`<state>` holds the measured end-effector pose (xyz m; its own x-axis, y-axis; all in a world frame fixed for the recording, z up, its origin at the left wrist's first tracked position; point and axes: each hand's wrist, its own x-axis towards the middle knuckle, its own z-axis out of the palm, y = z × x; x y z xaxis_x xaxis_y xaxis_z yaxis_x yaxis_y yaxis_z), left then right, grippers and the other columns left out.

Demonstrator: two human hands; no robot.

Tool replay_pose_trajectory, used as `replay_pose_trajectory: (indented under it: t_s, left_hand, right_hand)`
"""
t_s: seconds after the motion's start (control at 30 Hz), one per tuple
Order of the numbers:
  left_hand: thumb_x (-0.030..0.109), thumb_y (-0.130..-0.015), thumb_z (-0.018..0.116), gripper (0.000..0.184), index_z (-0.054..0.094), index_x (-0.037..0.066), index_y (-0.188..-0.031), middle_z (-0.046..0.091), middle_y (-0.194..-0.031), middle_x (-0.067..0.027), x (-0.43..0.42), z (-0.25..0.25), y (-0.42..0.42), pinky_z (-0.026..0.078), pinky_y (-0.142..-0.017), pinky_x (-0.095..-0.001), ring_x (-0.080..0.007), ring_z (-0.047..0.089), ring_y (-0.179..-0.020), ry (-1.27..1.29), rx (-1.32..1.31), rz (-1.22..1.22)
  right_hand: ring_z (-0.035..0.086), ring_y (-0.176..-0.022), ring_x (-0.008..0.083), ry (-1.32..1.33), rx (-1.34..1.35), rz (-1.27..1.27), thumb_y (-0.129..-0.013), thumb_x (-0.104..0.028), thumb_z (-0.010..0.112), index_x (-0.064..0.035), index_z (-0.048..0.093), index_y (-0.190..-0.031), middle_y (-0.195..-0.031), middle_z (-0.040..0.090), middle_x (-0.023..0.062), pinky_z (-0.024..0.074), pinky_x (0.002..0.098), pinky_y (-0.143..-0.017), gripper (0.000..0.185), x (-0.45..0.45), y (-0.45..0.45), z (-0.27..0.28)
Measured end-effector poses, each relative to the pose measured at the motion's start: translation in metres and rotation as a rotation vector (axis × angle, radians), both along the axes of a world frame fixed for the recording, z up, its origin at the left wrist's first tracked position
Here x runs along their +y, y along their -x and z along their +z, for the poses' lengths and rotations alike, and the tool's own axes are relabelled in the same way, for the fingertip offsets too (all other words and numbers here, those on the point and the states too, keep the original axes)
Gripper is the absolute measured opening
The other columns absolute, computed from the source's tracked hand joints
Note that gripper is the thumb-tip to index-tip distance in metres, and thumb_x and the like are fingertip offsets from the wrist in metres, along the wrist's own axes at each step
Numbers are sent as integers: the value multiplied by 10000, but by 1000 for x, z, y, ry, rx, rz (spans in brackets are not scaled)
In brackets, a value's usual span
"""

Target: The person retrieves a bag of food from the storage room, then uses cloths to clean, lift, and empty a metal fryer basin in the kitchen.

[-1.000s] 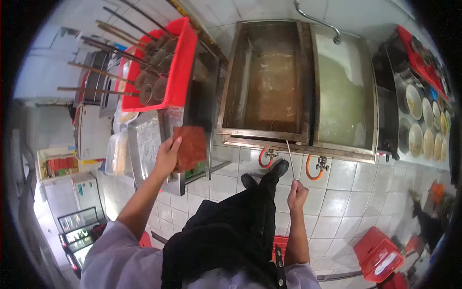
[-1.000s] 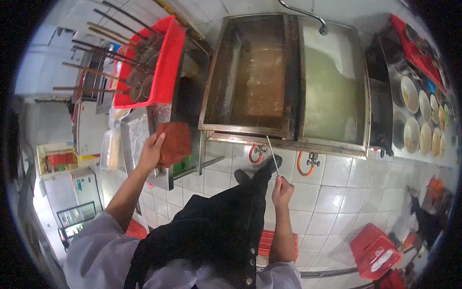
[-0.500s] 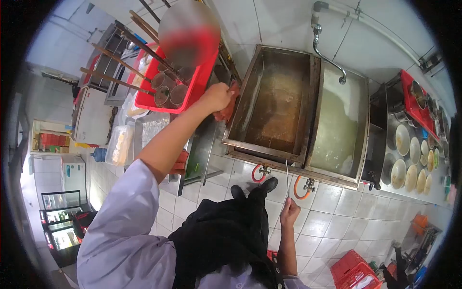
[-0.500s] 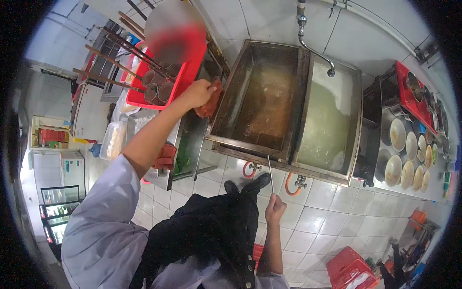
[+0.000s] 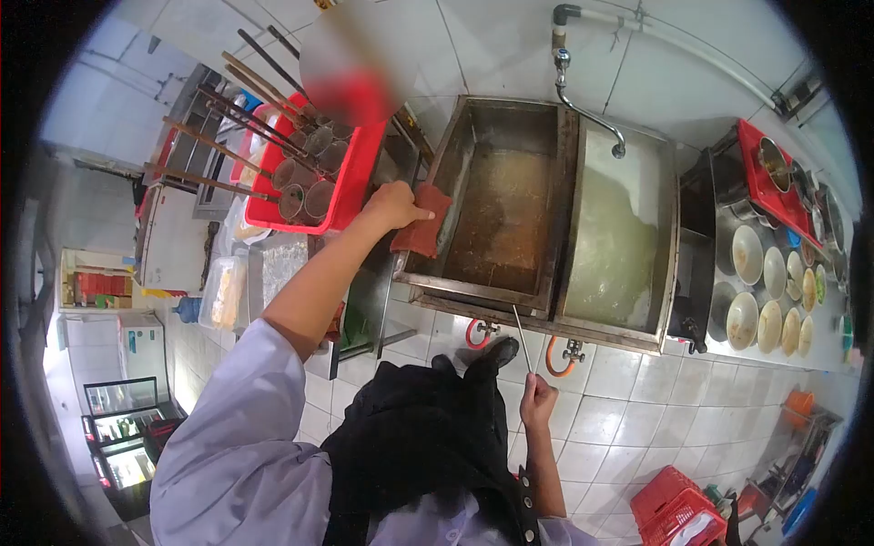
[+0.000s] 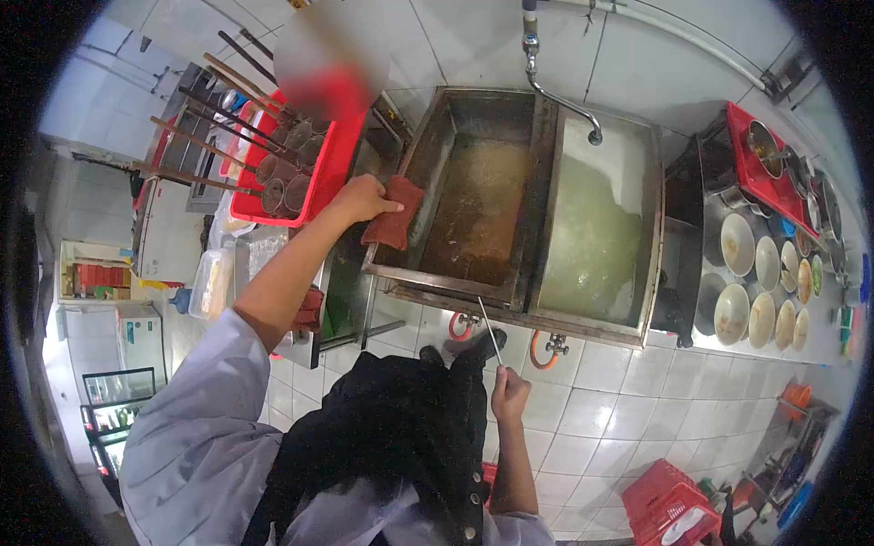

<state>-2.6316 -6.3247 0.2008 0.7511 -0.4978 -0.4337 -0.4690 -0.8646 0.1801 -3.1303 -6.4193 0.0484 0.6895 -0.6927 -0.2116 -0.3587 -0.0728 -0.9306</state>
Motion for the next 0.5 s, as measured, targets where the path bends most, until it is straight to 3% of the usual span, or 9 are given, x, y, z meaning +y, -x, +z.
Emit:
replay_pose_trajectory:
  t_s: [0.07,0.13,0.2,0.27,0.33,0.4,0.5]
  left_hand:
    - [482,-766,861,553,746,-15,-981,743,-841,-214,2,-29,-6,571,-776,-457,-351,746,-810,-20,-219,-100]
    - [433,-764,874,539,742,21,-1086,753,-928,-172,-2,-40,-17,575,-651,-434,-295,743,-765,33,214,177]
    - [414,-779,865,576,721,-5,-1148,746,-957,-144,-26,0,3,551,-546,-403,-232,731,-736,-40,261,192]
    - [409,-817,837,541,729,-24,-1123,741,-917,-122,-3,-53,-25,548,-537,-395,-198,713,-718,145,411,217]
    - [416,-847,807,546,725,-57,-1105,739,-921,-143,15,-83,-44,559,-552,-398,-208,721,-733,86,363,200]
    - [421,-870,783,556,719,-87,-1085,743,-907,-153,-2,-44,-16,563,-556,-403,-238,732,-736,48,285,150]
    - [406,-885,773,537,719,-96,-1069,747,-917,-172,-7,-36,-8,585,-569,-412,-271,744,-759,92,311,168]
  right_hand:
    - [309,-583,85,-25,-17,2,-1063,-223,573,-16,410,-671,-595,322,-7,262,347,-498,472,-1,-5,4]
    - [322,-578,95,-49,-15,-38,-1052,-217,585,-4,442,-675,-578,333,16,288,353,-496,457,3,-5,14]
    - [378,-530,126,-26,48,9,-1046,-248,594,18,522,-696,-550,387,90,340,377,-502,445,2,1,18]
    - [419,-506,159,-33,92,3,-1045,-289,596,20,565,-716,-553,422,137,370,400,-512,452,-1,2,29]
    - [450,-489,192,-17,102,20,-1046,-328,596,21,600,-738,-555,453,163,392,419,-521,466,-8,6,37]
    - [472,-479,228,35,91,18,-1048,-366,595,20,628,-760,-554,480,170,408,436,-530,482,-12,7,42]
    - [594,-594,381,-149,182,108,-1038,-414,598,16,700,-862,-667,608,240,480,476,-614,476,-33,24,59]
